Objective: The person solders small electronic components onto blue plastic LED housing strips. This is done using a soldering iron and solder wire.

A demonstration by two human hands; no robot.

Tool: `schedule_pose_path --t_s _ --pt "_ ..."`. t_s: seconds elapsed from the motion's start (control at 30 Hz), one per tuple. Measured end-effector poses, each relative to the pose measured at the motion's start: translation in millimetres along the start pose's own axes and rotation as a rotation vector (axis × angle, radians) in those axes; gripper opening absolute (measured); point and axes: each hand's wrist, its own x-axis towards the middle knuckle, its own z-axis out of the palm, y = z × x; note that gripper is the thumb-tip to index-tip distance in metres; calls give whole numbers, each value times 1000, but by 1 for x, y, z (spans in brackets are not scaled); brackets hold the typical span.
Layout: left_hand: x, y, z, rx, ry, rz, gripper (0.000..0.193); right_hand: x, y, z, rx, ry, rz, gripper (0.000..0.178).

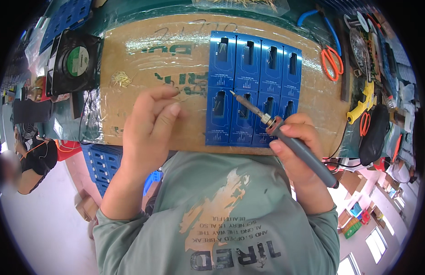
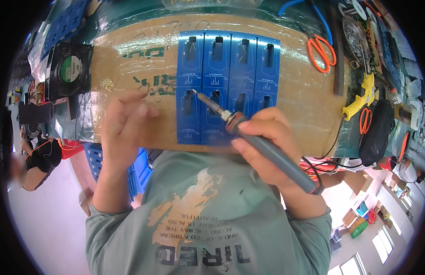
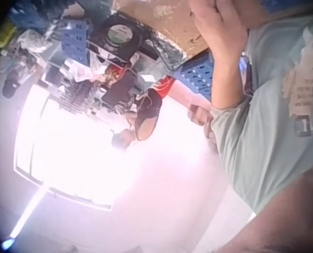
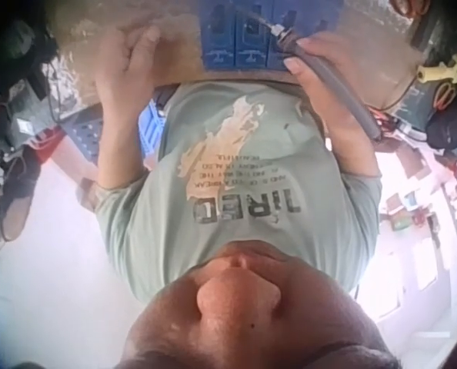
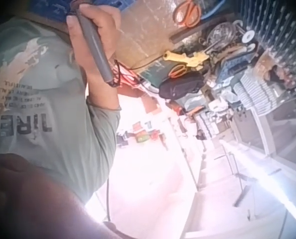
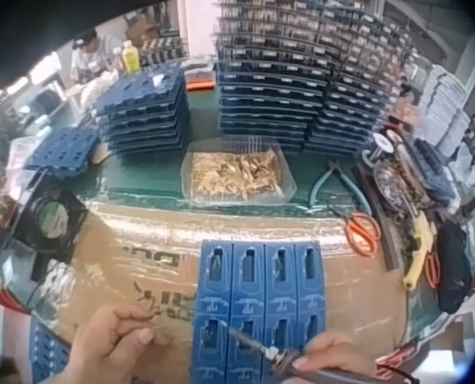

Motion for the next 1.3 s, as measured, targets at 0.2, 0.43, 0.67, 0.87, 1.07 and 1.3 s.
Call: schedule_pose_path --t_s 0.2,0.43,0.67,0.87,1.07,1.3 --pt "3 -3 -2 -68 -62 59 14 1 -4 -14 356 301 264 51" --pt "1 -2 10 75 36 119 12 29 0 -51 422 404 384 47" --pt "5 6 16 116 -58 209 8 44 2 -81 747 309 449 21" --pt "12 7 33 359 -57 469 15 76 -4 -79 531 183 541 25" --pt "21 10 49 549 16 733 21 102 -3 -54 461 198 564 28" --pt "29 8 54 547 -1 780 21 106 2 -46 81 22 474 22"
